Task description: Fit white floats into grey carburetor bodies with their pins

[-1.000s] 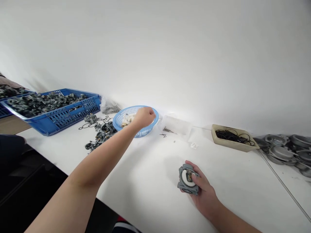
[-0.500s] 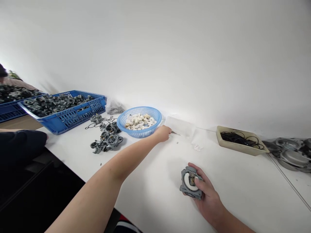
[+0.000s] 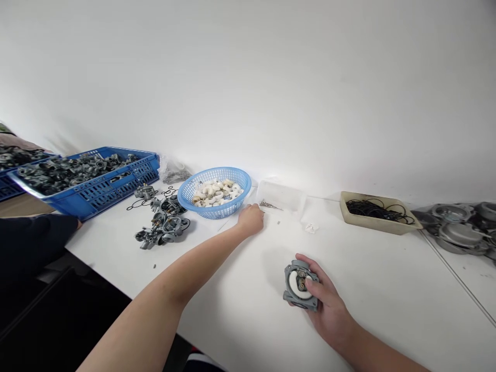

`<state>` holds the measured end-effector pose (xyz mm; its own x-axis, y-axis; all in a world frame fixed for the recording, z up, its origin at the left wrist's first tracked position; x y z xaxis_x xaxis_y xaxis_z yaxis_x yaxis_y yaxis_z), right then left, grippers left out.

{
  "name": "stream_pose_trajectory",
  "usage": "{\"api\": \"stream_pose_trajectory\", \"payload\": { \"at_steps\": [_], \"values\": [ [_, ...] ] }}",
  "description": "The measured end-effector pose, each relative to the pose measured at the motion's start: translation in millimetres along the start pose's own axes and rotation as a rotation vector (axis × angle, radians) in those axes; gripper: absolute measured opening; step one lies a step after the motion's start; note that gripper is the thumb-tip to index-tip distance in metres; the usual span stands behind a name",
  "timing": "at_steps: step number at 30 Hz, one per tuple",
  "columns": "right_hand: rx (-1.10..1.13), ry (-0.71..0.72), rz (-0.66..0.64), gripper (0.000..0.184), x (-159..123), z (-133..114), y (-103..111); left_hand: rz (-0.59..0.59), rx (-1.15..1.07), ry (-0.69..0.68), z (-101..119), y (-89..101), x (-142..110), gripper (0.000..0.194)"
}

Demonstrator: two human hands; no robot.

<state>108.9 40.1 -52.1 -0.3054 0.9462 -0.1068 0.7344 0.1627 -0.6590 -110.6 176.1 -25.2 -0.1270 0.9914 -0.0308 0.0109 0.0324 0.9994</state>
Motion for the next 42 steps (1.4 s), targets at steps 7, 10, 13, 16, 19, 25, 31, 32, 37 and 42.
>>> {"api": "stream_pose_trajectory", "payload": {
  "at_steps": [7, 10, 13, 16, 19, 25, 31, 32, 37, 42],
  "values": [
    [-0.008, -0.022, -0.007, 0.051, 2.0, -0.2, 1.0, -0.061, 0.056, 0.074, 5.2, 11.4, 8.3, 0.031],
    [-0.007, -0.028, -0.003, 0.050, 1.9, -0.3, 1.1, -0.084, 0.079, 0.069, 12.8, 14.7, 9.3, 0.033],
    [-0.004, -0.030, -0.003, 0.051, 1.6, -0.5, 1.6, -0.105, 0.079, 0.033, 19.8, 13.5, 5.9, 0.034],
    [-0.011, -0.032, -0.016, 0.051, 1.3, -1.2, 2.1, -0.114, 0.077, -0.023, 23.3, 10.8, 0.9, 0.034],
    [-0.019, -0.036, -0.026, 0.051, 0.9, -2.4, 1.2, -0.111, 0.085, -0.081, 23.1, 9.6, -1.5, 0.034],
    [-0.016, -0.031, -0.042, 0.048, 0.3, -4.9, -2.5, -0.082, 0.078, -0.178, 18.6, 11.0, 3.4, 0.029],
    [-0.005, -0.030, -0.029, 0.047, 1.1, -5.9, -3.0, -0.021, -0.086, -0.150, 13.8, 21.0, -2.7, 0.018],
    [-0.001, -0.030, -0.032, 0.048, 1.2, -5.8, -2.3, 0.003, -0.138, -0.131, 14.2, 24.0, -8.0, 0.020],
    [0.003, -0.032, -0.062, 0.046, 1.0, -5.4, 1.2, 0.046, -0.447, -0.065, 21.5, 37.9, -61.5, 0.034],
    [-0.015, -0.023, -0.060, 0.049, 0.9, -6.6, 1.9, -0.120, -1.228, -0.041, 24.8, 38.9, -121.2, 0.012]
  ]
}}
Point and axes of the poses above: each hand's wrist, its own x-axis towards the middle knuckle, its own y-axis out of the back of the hand, z = x × y, the point moved 1 cm from there along x, towards the middle knuckle, and after that the axes turned 9 degrees about y, right-handed, at the moved point
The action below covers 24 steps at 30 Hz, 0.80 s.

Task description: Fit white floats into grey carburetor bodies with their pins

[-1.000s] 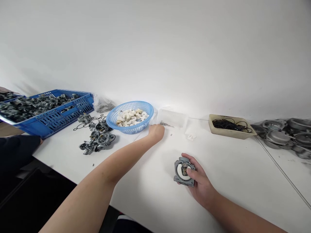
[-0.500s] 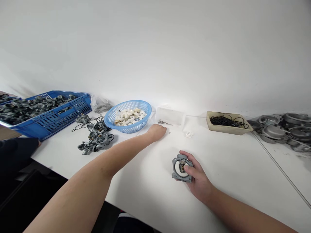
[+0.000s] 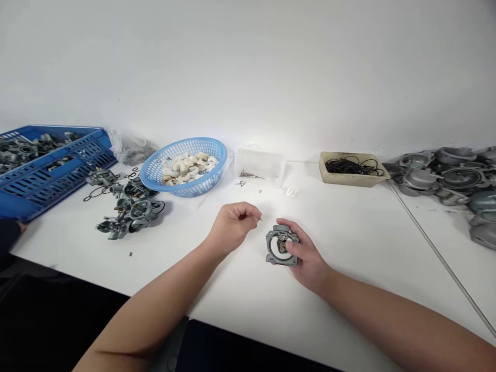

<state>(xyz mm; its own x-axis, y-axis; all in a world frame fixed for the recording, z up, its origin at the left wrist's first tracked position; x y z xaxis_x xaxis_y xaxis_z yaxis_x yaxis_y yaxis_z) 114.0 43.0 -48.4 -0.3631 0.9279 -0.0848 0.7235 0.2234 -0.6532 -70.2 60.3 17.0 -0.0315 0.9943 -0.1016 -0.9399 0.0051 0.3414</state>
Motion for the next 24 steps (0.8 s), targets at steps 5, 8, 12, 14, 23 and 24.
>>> {"api": "stream_pose_trajectory", "payload": {
  "at_steps": [5, 8, 12, 14, 23, 24],
  "values": [
    [0.000, 0.000, -0.036, 0.047, -0.5, -2.0, 0.2, -0.095, -0.301, -0.025, -7.4, -9.4, -19.4, 0.005],
    [0.011, -0.027, -0.082, 0.048, -0.3, -4.1, -0.5, -0.092, -0.319, -0.098, -10.7, -16.3, -21.6, 0.005],
    [0.002, -0.044, -0.091, 0.049, 0.4, -7.7, -0.9, -0.063, -0.277, -0.148, -13.5, -23.6, -24.3, 0.006],
    [-0.006, -0.062, -0.095, 0.049, 0.9, -9.1, -0.9, -0.048, -0.231, -0.190, -14.0, -25.5, -26.0, 0.008],
    [-0.009, -0.099, -0.110, 0.052, 1.3, -11.1, -2.6, 0.024, -0.134, -0.255, -13.4, -26.4, -29.5, 0.009],
    [-0.010, -0.100, -0.105, 0.052, 1.1, -11.0, -2.8, 0.024, -0.126, -0.254, -13.6, -26.4, -29.8, 0.009]
  ]
}}
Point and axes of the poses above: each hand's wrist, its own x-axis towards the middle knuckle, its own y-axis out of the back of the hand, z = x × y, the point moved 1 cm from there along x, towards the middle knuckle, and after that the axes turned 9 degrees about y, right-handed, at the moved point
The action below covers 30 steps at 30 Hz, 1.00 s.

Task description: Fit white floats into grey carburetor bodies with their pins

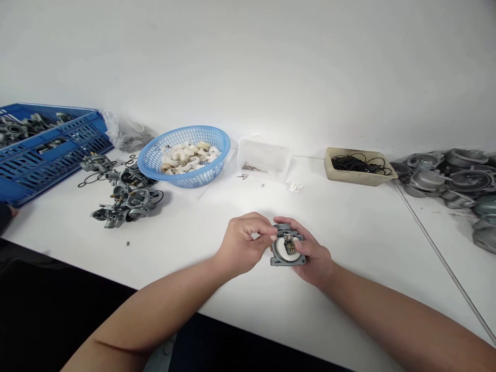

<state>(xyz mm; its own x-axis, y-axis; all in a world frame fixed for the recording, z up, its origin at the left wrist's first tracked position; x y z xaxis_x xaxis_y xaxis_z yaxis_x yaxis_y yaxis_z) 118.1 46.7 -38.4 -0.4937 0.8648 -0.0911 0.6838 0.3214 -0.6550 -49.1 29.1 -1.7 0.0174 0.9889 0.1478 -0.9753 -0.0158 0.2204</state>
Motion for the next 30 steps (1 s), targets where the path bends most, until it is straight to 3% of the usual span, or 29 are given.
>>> {"api": "stream_pose_trajectory", "payload": {
  "at_steps": [30],
  "values": [
    [0.029, 0.022, -0.012, 0.049, 1.8, 4.0, 1.9, 0.044, -0.072, 0.005, -1.7, -4.5, -0.4, 0.007]
  ]
}}
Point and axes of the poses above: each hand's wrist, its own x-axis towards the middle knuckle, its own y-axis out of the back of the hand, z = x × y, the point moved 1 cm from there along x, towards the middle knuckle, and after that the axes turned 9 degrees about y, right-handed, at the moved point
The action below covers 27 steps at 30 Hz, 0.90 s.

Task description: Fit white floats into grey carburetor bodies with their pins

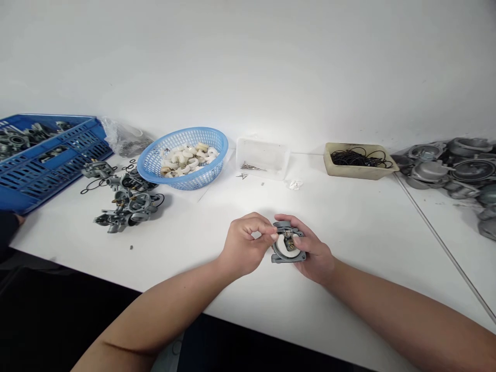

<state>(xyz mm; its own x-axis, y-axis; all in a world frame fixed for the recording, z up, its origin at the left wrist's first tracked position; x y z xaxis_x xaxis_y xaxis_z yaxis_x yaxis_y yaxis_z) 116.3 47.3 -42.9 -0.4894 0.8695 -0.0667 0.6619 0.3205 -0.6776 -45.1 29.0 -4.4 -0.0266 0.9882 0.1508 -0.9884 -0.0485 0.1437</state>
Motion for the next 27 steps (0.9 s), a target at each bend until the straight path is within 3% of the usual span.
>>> {"api": "stream_pose_trajectory", "payload": {
  "at_steps": [12, 19, 22, 27],
  "values": [
    [-0.043, -0.002, -0.021, 0.048, -1.5, 2.4, 3.9, -0.103, 0.102, 0.028, 5.3, 6.7, 0.5, 0.010],
    [-0.104, 0.005, 0.018, 0.050, -1.8, 2.9, 3.1, -0.169, 0.099, 0.123, 2.4, 12.4, 5.0, 0.006],
    [-0.108, -0.002, 0.036, 0.052, -1.9, 2.6, 1.3, -0.158, 0.197, 0.022, 5.2, 15.0, 5.3, 0.009],
    [-0.094, -0.012, 0.047, 0.053, -2.3, 2.0, -1.4, -0.155, 0.396, -0.306, 10.6, 16.7, 4.9, 0.018]
  ]
}}
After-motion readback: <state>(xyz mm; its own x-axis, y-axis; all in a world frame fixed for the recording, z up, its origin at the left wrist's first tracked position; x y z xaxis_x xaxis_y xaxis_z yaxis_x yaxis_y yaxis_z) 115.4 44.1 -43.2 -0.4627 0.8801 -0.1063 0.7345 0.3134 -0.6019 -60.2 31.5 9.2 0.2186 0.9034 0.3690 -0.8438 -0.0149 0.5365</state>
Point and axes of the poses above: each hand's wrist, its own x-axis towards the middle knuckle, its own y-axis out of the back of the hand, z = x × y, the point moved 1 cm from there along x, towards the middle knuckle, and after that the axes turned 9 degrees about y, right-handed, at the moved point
